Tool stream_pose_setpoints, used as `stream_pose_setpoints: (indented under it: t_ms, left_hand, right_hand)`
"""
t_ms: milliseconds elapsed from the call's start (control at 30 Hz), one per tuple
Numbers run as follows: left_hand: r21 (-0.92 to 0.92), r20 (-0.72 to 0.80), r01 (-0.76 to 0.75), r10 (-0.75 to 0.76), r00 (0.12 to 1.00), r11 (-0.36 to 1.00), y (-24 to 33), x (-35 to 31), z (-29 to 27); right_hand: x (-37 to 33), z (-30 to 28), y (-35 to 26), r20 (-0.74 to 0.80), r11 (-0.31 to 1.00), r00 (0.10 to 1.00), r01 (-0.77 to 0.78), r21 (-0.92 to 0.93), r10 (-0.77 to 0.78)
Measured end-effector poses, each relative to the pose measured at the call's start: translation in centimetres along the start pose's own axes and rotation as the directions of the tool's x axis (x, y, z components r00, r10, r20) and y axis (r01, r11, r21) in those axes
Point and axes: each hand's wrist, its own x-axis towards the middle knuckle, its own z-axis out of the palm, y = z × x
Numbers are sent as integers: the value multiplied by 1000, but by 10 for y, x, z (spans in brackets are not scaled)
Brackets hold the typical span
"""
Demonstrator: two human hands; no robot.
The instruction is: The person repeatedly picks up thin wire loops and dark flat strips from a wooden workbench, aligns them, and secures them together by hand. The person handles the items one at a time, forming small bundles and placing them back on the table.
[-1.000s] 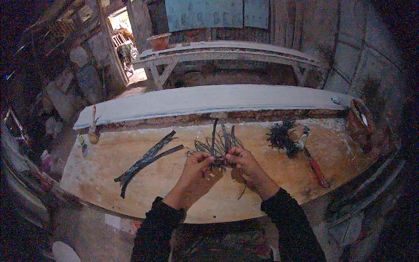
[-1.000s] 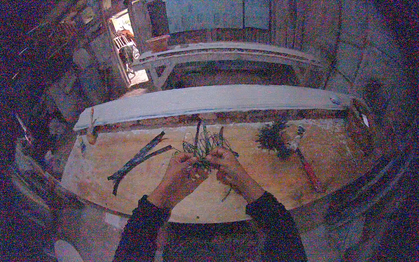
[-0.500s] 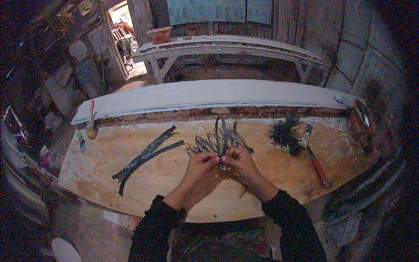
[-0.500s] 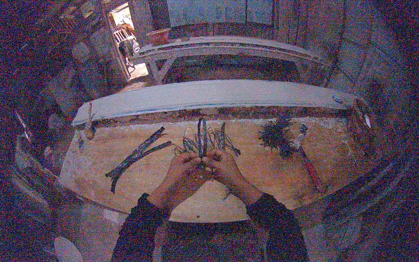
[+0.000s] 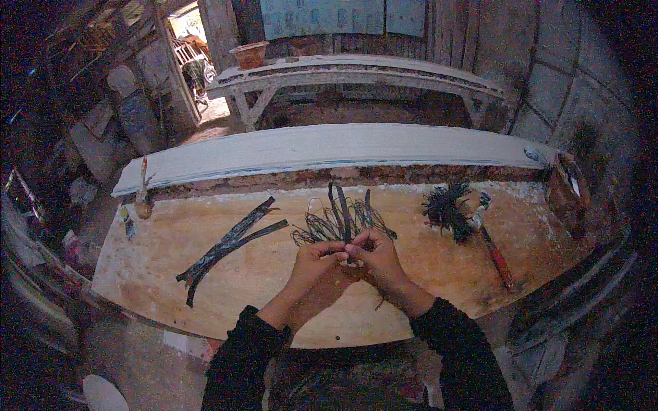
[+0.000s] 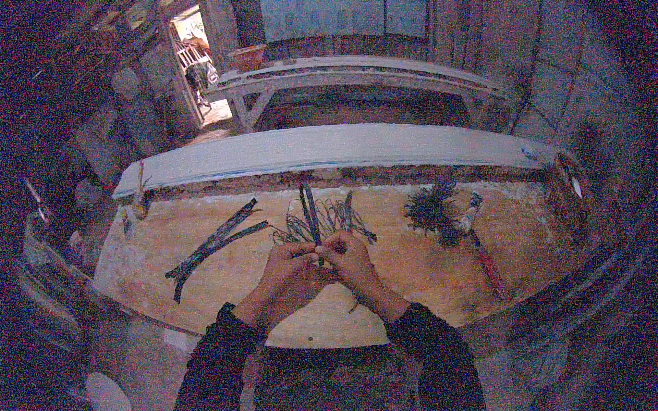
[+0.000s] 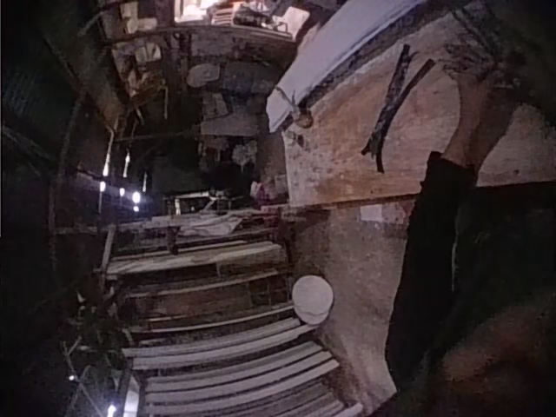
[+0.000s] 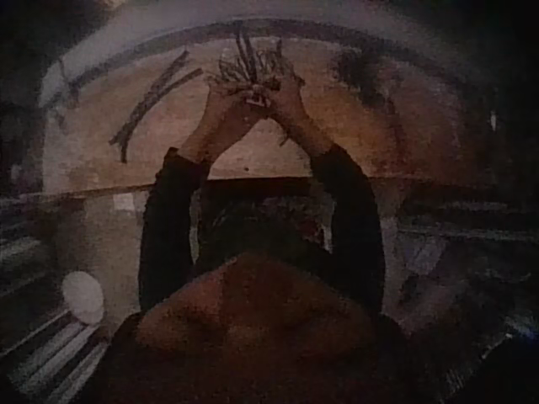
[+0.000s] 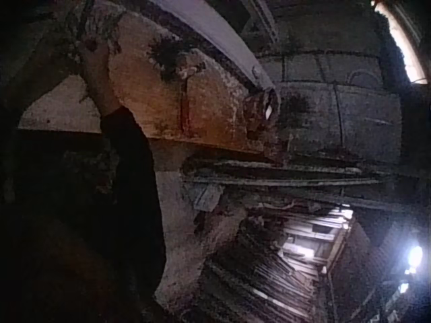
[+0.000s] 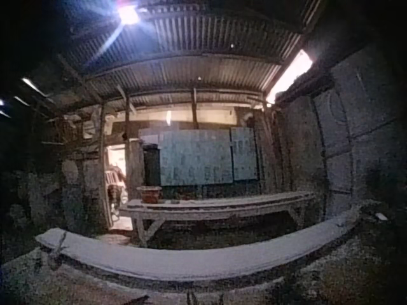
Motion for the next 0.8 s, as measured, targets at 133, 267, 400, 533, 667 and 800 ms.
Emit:
stream_pose_setpoints:
  t_ms: [133, 267, 400, 533, 667, 800]
  left_hand:
    - [-133, 62, 78, -70, 996, 988, 19, -12, 20]
    - [-254, 24, 145, -144, 989, 956, 32, -18, 31]
    - [-357, -23, 171, -191, 981, 918, 40, -19, 35]
    - [-364, 14, 184, -192, 981, 913, 44, -19, 30]
    - [-395, -2, 181, -198, 980, 901, 41, -19, 28]
    - [-426, 19, 201, -214, 977, 882, 53, -28, 40]
  right_hand:
    - [3, -3, 10, 1, 993, 997, 80, -89, -81]
    - [1, 1, 4, 24, 998, 998, 56, -35, -55]
    - [1, 0, 0, 48, 999, 998, 50, -12, -49]
    - [-4, 2, -1, 17, 932, 957, 286, -222, -290]
    - [-8, -2, -14, 272, 584, 752, 644, -493, -600]
    - [-10, -2, -14, 332, 447, 689, 691, -568, -644]
